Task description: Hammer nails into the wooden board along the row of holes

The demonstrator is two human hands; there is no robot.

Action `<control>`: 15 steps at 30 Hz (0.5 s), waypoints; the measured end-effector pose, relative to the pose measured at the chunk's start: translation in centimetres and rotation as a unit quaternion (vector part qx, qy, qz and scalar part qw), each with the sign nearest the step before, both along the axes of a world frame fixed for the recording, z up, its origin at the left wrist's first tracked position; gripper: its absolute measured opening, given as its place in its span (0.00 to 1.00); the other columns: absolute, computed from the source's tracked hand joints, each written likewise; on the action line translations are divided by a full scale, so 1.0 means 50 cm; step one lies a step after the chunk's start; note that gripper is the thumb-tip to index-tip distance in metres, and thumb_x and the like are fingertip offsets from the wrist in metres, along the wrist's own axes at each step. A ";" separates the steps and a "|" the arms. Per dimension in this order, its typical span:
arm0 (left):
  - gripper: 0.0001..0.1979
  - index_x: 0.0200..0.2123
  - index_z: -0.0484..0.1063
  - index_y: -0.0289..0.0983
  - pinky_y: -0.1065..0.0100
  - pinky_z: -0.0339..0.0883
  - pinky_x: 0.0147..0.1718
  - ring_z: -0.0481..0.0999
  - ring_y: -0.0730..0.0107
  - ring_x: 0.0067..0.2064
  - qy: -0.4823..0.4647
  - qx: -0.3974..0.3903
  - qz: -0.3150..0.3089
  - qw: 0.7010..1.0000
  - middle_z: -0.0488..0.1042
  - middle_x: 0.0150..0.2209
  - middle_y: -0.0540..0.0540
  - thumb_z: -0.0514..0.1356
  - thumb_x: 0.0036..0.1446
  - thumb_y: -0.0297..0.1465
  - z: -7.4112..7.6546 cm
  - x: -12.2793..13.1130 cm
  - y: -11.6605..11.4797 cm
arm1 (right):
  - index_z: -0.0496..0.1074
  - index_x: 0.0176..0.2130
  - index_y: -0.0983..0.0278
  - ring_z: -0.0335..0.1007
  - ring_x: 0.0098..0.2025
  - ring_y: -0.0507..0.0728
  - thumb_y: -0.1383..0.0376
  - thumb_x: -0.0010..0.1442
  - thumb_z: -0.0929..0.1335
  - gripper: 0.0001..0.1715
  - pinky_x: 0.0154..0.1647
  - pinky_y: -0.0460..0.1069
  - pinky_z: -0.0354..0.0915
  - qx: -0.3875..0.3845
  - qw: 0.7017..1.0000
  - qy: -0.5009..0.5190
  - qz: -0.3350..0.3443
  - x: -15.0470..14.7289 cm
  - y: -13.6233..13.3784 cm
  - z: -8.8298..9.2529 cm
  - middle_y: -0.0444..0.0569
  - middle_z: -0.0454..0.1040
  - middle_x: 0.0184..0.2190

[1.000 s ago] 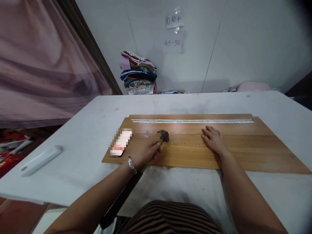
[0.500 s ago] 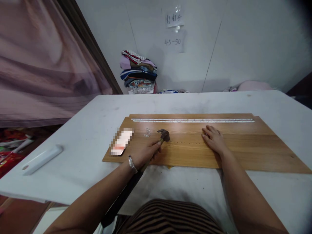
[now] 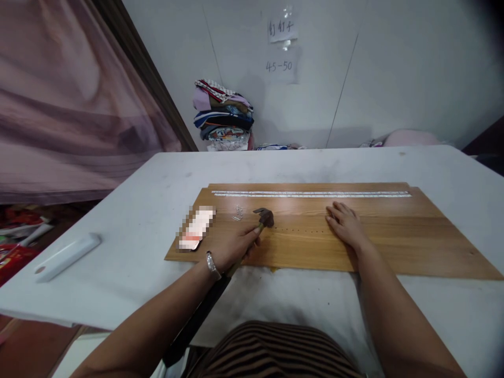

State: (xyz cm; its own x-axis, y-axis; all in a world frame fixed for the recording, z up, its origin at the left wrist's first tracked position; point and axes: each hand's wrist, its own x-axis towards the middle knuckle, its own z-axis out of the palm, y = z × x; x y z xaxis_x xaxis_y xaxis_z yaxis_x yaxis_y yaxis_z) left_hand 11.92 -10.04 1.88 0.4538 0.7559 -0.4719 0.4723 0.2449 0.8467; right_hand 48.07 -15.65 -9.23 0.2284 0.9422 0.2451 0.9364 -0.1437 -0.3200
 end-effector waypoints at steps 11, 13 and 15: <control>0.27 0.30 0.68 0.36 0.75 0.55 0.17 0.61 0.78 0.21 0.004 0.010 -0.010 1.000 0.64 0.24 0.53 0.56 0.55 0.57 -0.002 0.003 -0.001 | 0.74 0.57 0.59 0.61 0.64 0.67 0.57 0.65 0.60 0.26 0.62 0.67 0.56 0.005 1.000 -0.007 0.003 0.002 0.001 -0.005 0.58 0.69 0.62; 0.27 0.30 0.69 0.36 0.75 0.55 0.17 0.61 0.79 0.21 -0.007 0.009 -0.009 1.000 0.64 0.24 0.52 0.57 0.55 0.56 -0.003 0.000 -0.001 | 0.75 0.56 0.60 0.61 0.64 0.67 0.56 0.66 0.60 0.26 0.62 0.67 0.56 0.003 1.000 -0.003 0.003 0.003 0.001 -0.006 0.59 0.69 0.62; 0.26 0.30 0.69 0.35 0.75 0.54 0.17 0.61 0.79 0.21 -0.021 0.006 -0.002 1.000 0.65 0.24 0.52 0.58 0.55 0.55 -0.003 -0.002 -0.001 | 0.75 0.56 0.60 0.61 0.65 0.67 0.56 0.66 0.60 0.26 0.62 0.67 0.56 0.003 1.000 -0.002 0.003 0.004 0.001 -0.007 0.59 0.68 0.63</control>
